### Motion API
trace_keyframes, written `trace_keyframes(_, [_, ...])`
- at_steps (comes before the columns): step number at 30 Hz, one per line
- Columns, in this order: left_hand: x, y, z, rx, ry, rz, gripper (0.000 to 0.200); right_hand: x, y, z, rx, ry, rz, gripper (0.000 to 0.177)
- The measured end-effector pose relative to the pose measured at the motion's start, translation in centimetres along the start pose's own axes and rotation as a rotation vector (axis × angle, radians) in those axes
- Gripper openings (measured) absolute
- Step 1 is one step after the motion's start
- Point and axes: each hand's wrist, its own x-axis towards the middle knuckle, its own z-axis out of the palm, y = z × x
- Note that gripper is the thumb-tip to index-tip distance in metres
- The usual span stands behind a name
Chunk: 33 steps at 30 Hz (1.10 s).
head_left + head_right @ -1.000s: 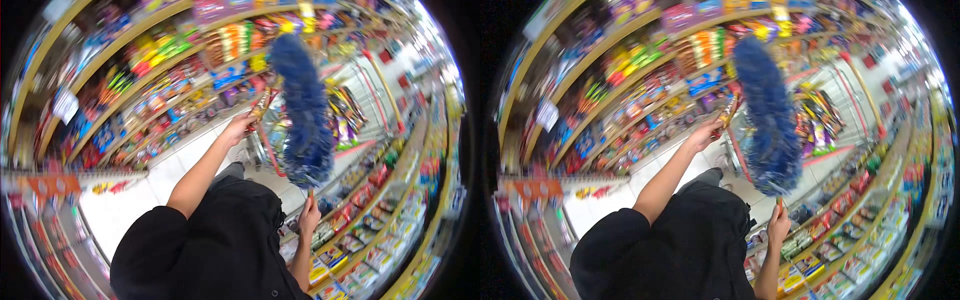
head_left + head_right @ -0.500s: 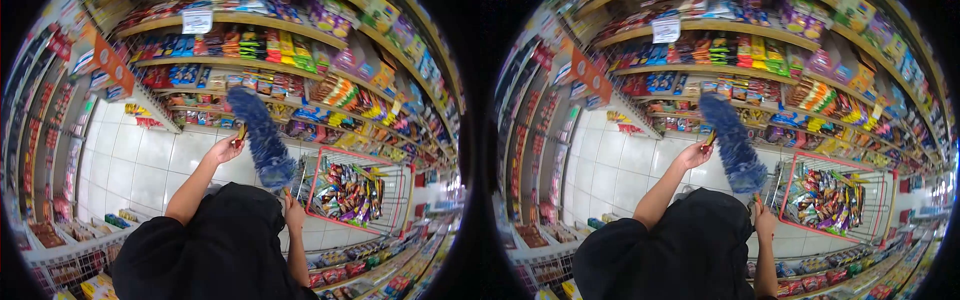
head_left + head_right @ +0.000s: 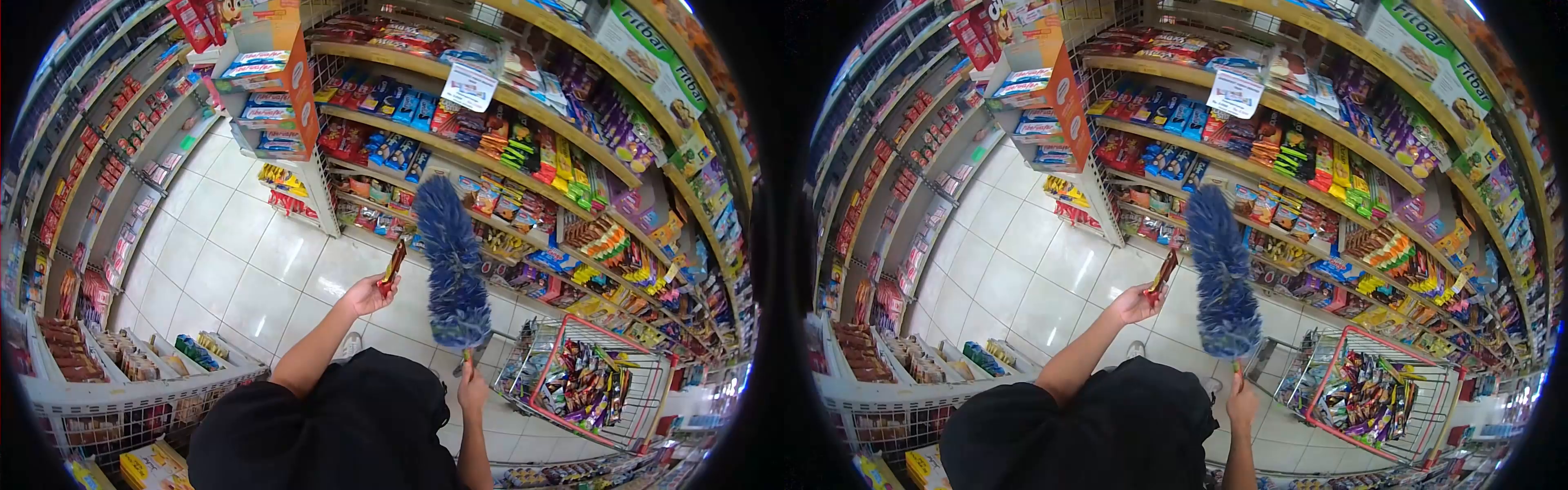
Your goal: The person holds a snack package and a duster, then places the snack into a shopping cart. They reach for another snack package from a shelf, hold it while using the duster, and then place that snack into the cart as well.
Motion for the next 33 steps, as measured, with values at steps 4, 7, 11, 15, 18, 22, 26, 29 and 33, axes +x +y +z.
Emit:
trace_keyframes(4, [-0.3, 2.0, -3.3, 0.185, -0.101, -0.072, 0.025, -3.6, -5.0, 0.7, -0.16, -0.13, -0.028, 0.045])
trace_keyframes(7, [-1.7, 2.8, -3.2, -0.036, -0.126, -0.13, 0.028, -2.6, -4.6, 4.2, -0.103, -0.045, -0.002, 0.05])
trace_keyframes(11, [-3.5, 3.5, -2.1, 0.058, 0.113, 0.09, 0.024, -3.3, -6.7, 3.5, -0.02, 0.011, 0.01, 0.048])
trace_keyframes(15, [-3.0, 4.9, -3.6, 0.335, -0.21, 0.049, 0.015, -4.7, -6.2, 2.8, -0.041, -0.033, -0.113, 0.047])
trace_keyframes(18, [-3.8, 5.3, -2.7, 0.462, -0.178, 0.01, 0.014, -4.9, -7.7, 1.8, -0.132, -0.003, -0.047, 0.046])
trace_keyframes(22, [-3.4, 5.8, -3.5, 0.198, 0.164, 0.206, 0.016, -4.4, -8.4, 1.6, -0.057, 0.04, -0.044, 0.045])
trace_keyframes(26, [-2.9, 5.8, -2.2, 0.524, 0.307, 0.364, 0.02, -4.6, -6.9, 1.6, -0.19, -0.045, -0.142, 0.045])
trace_keyframes(29, [-2.9, 6.1, -1.6, 1.075, 0.459, 0.422, 0.022, -4.0, -9.1, 1.1, -0.29, -0.045, -0.07, 0.044])
trace_keyframes(33, [-2.5, 6.2, -3.5, 1.415, 0.682, 0.535, 0.026, -3.6, -8.8, 1.6, -0.199, -0.028, -0.087, 0.045])
